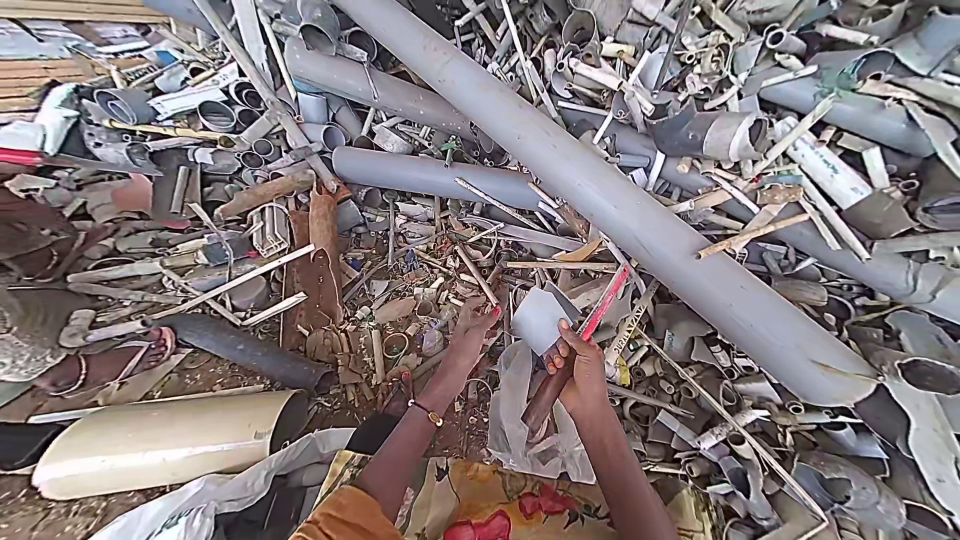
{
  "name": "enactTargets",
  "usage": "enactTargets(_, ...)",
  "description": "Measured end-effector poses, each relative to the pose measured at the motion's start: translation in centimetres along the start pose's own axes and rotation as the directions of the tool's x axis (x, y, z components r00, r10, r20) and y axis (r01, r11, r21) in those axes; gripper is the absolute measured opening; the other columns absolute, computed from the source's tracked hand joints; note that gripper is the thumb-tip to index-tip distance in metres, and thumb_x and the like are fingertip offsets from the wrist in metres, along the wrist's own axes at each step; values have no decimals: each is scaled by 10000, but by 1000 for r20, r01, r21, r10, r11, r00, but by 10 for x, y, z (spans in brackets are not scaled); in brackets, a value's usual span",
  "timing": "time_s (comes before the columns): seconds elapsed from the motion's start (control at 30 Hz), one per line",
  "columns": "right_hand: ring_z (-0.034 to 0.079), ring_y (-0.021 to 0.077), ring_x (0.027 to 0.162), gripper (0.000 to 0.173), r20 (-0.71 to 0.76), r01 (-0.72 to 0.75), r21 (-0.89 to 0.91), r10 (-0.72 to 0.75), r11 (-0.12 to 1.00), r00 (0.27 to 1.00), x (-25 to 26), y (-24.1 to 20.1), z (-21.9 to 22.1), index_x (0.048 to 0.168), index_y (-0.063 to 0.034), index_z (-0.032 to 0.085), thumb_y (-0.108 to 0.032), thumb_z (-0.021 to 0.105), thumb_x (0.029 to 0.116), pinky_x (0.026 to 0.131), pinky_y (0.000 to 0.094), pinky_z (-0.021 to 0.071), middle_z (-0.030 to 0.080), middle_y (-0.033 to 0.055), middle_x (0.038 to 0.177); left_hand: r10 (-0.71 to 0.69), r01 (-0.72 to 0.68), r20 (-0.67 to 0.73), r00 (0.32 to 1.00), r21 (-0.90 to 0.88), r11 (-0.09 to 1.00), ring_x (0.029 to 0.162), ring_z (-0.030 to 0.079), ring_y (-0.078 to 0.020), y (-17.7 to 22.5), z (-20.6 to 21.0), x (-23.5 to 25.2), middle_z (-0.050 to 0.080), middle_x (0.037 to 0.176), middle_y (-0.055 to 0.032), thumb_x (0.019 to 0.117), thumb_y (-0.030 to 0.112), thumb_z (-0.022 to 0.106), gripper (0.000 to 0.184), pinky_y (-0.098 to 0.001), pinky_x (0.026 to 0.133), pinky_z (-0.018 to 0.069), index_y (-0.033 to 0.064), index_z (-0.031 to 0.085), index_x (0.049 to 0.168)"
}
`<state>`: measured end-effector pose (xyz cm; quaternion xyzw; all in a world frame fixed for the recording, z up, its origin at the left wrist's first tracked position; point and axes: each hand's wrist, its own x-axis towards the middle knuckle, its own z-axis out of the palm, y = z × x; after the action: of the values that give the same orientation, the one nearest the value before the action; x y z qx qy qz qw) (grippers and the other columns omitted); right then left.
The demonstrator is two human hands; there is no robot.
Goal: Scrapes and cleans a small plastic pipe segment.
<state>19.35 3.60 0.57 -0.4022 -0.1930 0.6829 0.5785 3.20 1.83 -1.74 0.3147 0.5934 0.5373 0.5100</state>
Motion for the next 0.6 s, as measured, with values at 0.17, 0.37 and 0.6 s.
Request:
enactTargets(0.17,479,67,349,182,163,32,-64,-21,997,986,-9,22,10,868,-25,555,6,504,1040,345,215,445,485,-1,476,-117,188,188,975,-427,885,1154,627,-355,-15,20,-7,487,1448,-212,1042,386,554,830,-498,864,568,368,-43,1617)
enactTargets(0.37,518,39,427,361,491,377,-364,-169,852,855,-41,36,21,1294,11,525,-78,594,951,396,201,487,552,-31,634,39,-13,21,999,-696,717,1064,651,-224,11,0,2,632,1217,-119,1092,427,359,450,-395,859,566,120,426,1415)
enactTargets(0.6,489,20,392,205,519,548,-555,-255,625,816,-46,29,0,1117,-21,563,-190,498,1023,369,194,451,514,-76,554,320,-97,92,943,-842,530,1167,627,-373,20,-60,4,577,1363,-192,804,721,632,943,-534,810,588,180,369,1529)
